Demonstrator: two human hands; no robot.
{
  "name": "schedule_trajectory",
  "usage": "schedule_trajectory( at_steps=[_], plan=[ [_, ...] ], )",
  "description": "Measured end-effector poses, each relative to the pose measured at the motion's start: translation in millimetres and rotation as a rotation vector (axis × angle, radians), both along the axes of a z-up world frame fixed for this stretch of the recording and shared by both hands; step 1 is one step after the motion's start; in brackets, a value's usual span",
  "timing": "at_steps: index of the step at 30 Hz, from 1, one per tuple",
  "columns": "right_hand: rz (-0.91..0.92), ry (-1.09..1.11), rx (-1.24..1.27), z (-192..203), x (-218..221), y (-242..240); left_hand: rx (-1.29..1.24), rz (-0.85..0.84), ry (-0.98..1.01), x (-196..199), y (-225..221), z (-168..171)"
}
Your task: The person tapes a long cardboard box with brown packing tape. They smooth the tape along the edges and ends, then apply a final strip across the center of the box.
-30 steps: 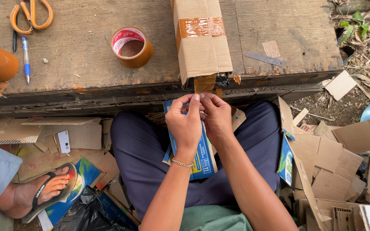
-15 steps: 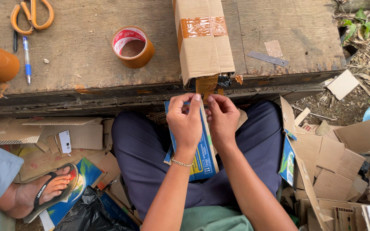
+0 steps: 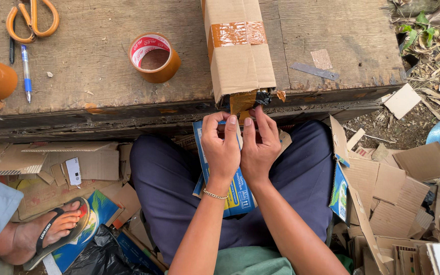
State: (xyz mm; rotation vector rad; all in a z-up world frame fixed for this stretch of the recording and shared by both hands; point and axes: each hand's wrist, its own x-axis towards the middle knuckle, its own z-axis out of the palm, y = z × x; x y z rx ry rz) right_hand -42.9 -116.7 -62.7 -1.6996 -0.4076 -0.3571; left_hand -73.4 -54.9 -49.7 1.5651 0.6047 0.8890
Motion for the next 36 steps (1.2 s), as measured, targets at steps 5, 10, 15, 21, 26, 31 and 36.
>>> schedule_trajectory(
  at_steps=[5, 10, 15, 21, 26, 31, 36],
  plan=[
    [-0.019, 0.255, 0.232, -6, 5, 3, 0.012, -0.007, -0.027, -2, 2, -4],
    [0.089, 0.715, 0.512, -20, 28, 3, -0.165, -0.035, -0.038, -1, 2, -12],
    [0.107, 0.807, 0.418, -31, 23, -5, -0.217, -0.057, -0.081, -7, 3, -16],
    [0.114, 0.8, 0.493, -20, 25, -2, -0.125, 0.018, -0.061, -11, 1, 7],
    [0.008, 0.299, 0.316, -18, 26, -9, 0.173, 0.095, 0.031, -11, 5, 19],
    [0.198, 0.738, 0.459, -17, 29, -8, -0.192, 0.07, 0.043, -6, 8, 9],
    [0.348, 0.956, 0.47, -5, 15, -11, -0.352, -0.002, 0.094, -14, 16, -5]
  ],
)
